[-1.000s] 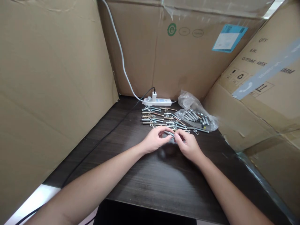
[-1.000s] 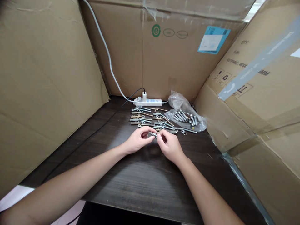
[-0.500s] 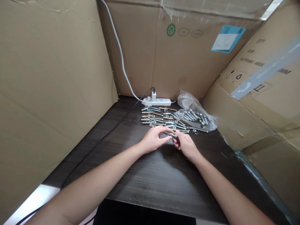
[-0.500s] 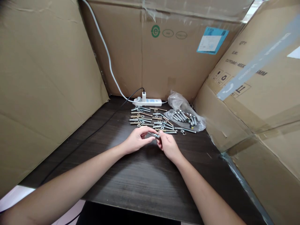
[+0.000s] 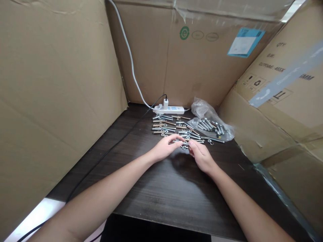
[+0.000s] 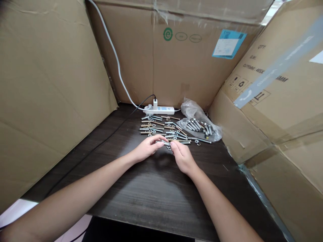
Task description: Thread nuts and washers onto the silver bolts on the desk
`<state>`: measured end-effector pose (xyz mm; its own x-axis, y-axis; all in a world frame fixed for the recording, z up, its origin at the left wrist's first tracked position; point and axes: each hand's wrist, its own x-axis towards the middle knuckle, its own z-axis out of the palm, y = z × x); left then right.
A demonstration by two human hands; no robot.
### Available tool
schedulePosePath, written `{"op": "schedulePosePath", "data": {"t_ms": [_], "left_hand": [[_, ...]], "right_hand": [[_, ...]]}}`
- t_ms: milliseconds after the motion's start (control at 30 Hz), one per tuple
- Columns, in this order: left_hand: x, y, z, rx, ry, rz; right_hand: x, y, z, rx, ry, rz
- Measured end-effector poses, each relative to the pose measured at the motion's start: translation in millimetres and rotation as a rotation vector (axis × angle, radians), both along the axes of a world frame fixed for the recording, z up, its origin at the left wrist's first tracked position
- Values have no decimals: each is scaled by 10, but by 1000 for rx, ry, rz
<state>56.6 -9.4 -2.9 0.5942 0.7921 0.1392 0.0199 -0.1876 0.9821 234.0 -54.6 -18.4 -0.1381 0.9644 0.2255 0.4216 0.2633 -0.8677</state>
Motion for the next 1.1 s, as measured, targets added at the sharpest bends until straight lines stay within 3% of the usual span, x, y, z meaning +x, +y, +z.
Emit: {"op": "schedulePosePath", "data": {"t_ms": [167,400,567,867,1100], "left_hand": [[8,-19,-3,-347,-33,-115],[-34,-53,44,-536,-57,-292],[-57,-75,73,-533,-90,-311],[-54,-33,31,-565,-111,-239],[-42,-28,41,-600,-131,-214]], "right_hand": [[3,-51,117,135,-253,-5],[-26,-95,212,260,-548,43],[-57,-94,225,313,-629,25],[14,-107,295,268,-562,-24],[43,-106,276,351,-503,-5]]}}
